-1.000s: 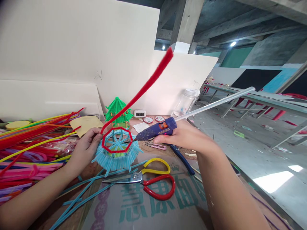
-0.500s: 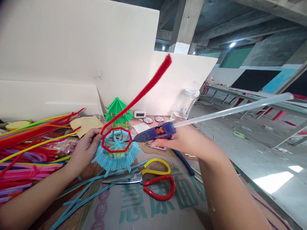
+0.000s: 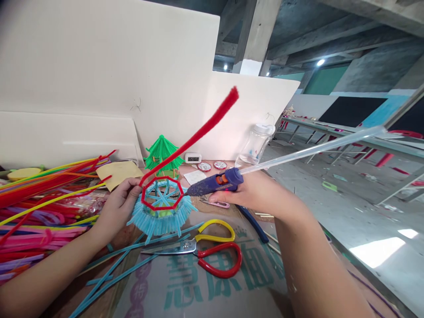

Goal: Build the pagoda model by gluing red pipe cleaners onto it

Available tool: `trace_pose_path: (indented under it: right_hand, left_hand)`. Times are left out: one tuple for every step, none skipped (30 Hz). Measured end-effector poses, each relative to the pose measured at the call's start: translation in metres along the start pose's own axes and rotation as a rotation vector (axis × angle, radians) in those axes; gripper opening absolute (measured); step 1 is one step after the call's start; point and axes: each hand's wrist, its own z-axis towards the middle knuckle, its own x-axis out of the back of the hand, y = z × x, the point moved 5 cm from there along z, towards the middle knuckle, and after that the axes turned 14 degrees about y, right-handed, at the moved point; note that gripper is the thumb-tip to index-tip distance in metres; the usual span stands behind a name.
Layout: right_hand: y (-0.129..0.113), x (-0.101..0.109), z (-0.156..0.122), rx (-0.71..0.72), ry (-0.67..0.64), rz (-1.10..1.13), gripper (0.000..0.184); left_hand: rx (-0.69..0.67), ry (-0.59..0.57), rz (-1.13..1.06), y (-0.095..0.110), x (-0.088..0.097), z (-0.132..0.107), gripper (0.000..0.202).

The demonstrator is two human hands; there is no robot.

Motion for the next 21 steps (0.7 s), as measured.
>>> trace_pose_path:
  right_hand:
    - [-0.001, 0.0, 0.0, 0.002, -0.001, -0.001, 0.037]
    - [-0.002, 0.0, 0.0, 0.005, -0.003, -0.004, 0.038]
    - [-0.003, 0.001, 0.0, 0.011, -0.008, -0.006, 0.039]
    - [-0.003, 0.001, -0.001, 0.022, -0.017, -0.01, 0.04]
    - [-0.003, 0.001, -0.001, 0.035, -0.03, -0.018, 0.04]
    - [-0.001, 0.001, -0.002, 0.041, -0.043, -0.028, 0.039]
    - [0.001, 0.002, -0.002, 0.038, -0.049, -0.035, 0.038]
    - [0.004, 0.003, -0.003, 0.022, -0.054, -0.038, 0.037]
    - [0.007, 0.004, -0.004, -0.006, -0.061, -0.034, 0.036]
    - [0.01, 0.004, -0.005, -0.037, -0.072, -0.02, 0.035]
    - [0.013, 0.004, -0.006, -0.063, -0.089, 0.003, 0.035]
    - [0.015, 0.004, -0.006, -0.076, -0.109, 0.027, 0.034]
    - [0.016, 0.004, -0.006, -0.079, -0.13, 0.048, 0.033]
    - [0.017, 0.005, -0.006, -0.074, -0.15, 0.07, 0.03]
    - [0.019, 0.005, -0.005, -0.065, -0.171, 0.096, 0.027]
    - [0.021, 0.005, -0.004, -0.054, -0.2, 0.123, 0.024]
    - [0.023, 0.006, -0.004, -0.039, -0.236, 0.15, 0.022]
    - [0.027, 0.006, -0.002, -0.02, -0.267, 0.182, 0.022]
    - [0.031, 0.008, -0.001, -0.001, -0.28, 0.212, 0.025]
    - [0.037, 0.011, 0.001, 0.015, -0.266, 0.236, 0.03]
    - [0.044, 0.014, 0.004, 0.022, -0.22, 0.252, 0.037]
  left_hand:
    - [0.002, -0.002, 0.0, -0.001, 0.0, 0.0, 0.021]
    - [0.004, -0.003, 0.0, -0.001, 0.0, 0.0, 0.022]
    - [0.004, -0.003, 0.001, -0.002, 0.0, -0.001, 0.022]
    - [0.004, -0.003, 0.002, -0.002, 0.0, -0.001, 0.022]
    - [0.003, -0.004, 0.003, -0.002, -0.001, -0.001, 0.022]
    - [0.003, -0.003, 0.004, -0.003, 0.0, -0.001, 0.022]
    - [0.002, -0.003, 0.006, -0.002, 0.0, -0.001, 0.022]
    - [0.001, -0.003, 0.007, -0.002, 0.0, -0.001, 0.021]
    - [0.0, -0.003, 0.007, -0.002, 0.0, -0.001, 0.021]
    - [-0.001, -0.003, 0.005, -0.001, 0.0, -0.001, 0.021]
    - [-0.002, -0.003, 0.001, 0.0, 0.0, 0.0, 0.02]
    - [-0.001, -0.003, -0.002, 0.001, 0.0, 0.0, 0.02]
    - [0.0, -0.003, -0.004, 0.001, 0.0, 0.0, 0.02]
    - [0.0, -0.003, -0.004, 0.002, 0.0, -0.001, 0.02]
    - [0.0, -0.003, -0.003, 0.002, 0.0, -0.001, 0.021]
    - [-0.001, -0.004, -0.001, 0.003, -0.001, -0.001, 0.021]
    - [-0.003, -0.005, -0.001, 0.003, -0.001, -0.001, 0.021]
    - [-0.004, -0.004, -0.001, 0.003, -0.001, -0.001, 0.021]
    - [-0.004, -0.004, -0.002, 0.002, -0.001, -0.001, 0.021]
    - [-0.002, -0.005, -0.001, 0.001, -0.001, -0.001, 0.021]
    - [0.001, -0.006, 0.0, 0.001, -0.002, -0.001, 0.021]
